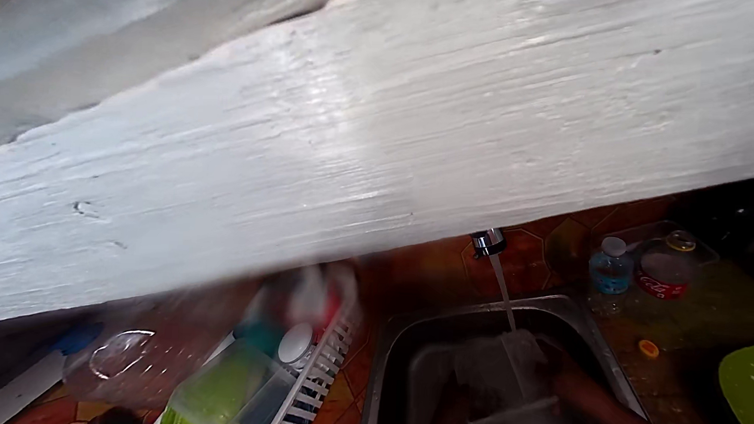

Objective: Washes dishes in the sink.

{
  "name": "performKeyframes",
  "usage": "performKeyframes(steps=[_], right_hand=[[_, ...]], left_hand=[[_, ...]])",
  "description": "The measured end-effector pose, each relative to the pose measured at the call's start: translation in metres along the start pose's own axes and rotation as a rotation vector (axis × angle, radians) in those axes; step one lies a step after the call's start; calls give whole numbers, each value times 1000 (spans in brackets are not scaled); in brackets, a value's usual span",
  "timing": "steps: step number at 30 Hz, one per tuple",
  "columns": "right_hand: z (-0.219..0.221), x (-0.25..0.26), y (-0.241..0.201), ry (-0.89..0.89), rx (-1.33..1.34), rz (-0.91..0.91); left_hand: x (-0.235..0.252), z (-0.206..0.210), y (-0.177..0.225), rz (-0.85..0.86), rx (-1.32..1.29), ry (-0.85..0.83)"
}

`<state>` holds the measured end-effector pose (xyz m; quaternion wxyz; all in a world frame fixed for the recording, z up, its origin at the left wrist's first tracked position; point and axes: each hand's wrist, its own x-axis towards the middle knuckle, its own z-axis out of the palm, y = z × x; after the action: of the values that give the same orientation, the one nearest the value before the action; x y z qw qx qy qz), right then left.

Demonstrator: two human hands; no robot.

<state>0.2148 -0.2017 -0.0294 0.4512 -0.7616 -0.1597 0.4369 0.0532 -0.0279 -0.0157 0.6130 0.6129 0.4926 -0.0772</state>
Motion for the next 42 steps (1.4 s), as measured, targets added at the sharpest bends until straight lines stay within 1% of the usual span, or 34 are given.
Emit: performKeyframes(steps=[3, 5, 8, 10, 13, 15, 17, 20, 22, 23, 25, 27, 29, 31, 34, 37, 40, 42], right_hand=[[-3, -6, 20, -51, -66, 61], [-8, 1, 22, -14, -42, 65], [-14, 9, 14, 84, 25, 8], [-15, 3, 12, 89, 67, -9], [-18, -16, 23, 23, 159, -9], [-23, -19, 26, -2, 166, -4], [-25, -14, 22, 23, 147, -6], [-25, -1, 16, 88, 186, -3], [-22, 0, 16, 110, 205, -10], [-19, -3, 16, 107, 189, -13], [-14, -13, 17, 80, 64, -27], [-14, -18, 12, 38, -108, -49], [-15, -21, 1, 19, -291, -46], [-18, -20, -14, 25, -409, -40], [-25, -23, -19, 51, -409, -70], [-21, -33, -7, 44, -379, -108], [-13, -44, 5, 23, -450, -119], [-15, -44, 10, 36, -471, -146]], left_hand=[[6, 4, -14, -67, 54, -46], [15, 7, -10, -25, 37, -36], [15, 13, 16, 77, 28, -8], [9, 14, 24, 108, 55, -15], [4, 15, 13, 114, 80, -58], [9, 16, 3, 98, 49, -86], [16, 19, 2, 116, 31, -67], [22, 21, 18, 203, 78, -4], [18, 18, 26, 225, 126, 16], [16, 15, 26, 216, 136, 9], [11, 11, 15, 175, 120, -31], [11, 9, -5, 80, 55, -87], [12, 16, -23, -36, -25, -123], [17, 23, -28, -78, -84, -120], [20, 25, -23, -53, -109, -115], [17, 17, -17, -41, -98, -138], [14, 16, -33, -87, -79, -181], [17, 23, -46, -97, -123, -186]])
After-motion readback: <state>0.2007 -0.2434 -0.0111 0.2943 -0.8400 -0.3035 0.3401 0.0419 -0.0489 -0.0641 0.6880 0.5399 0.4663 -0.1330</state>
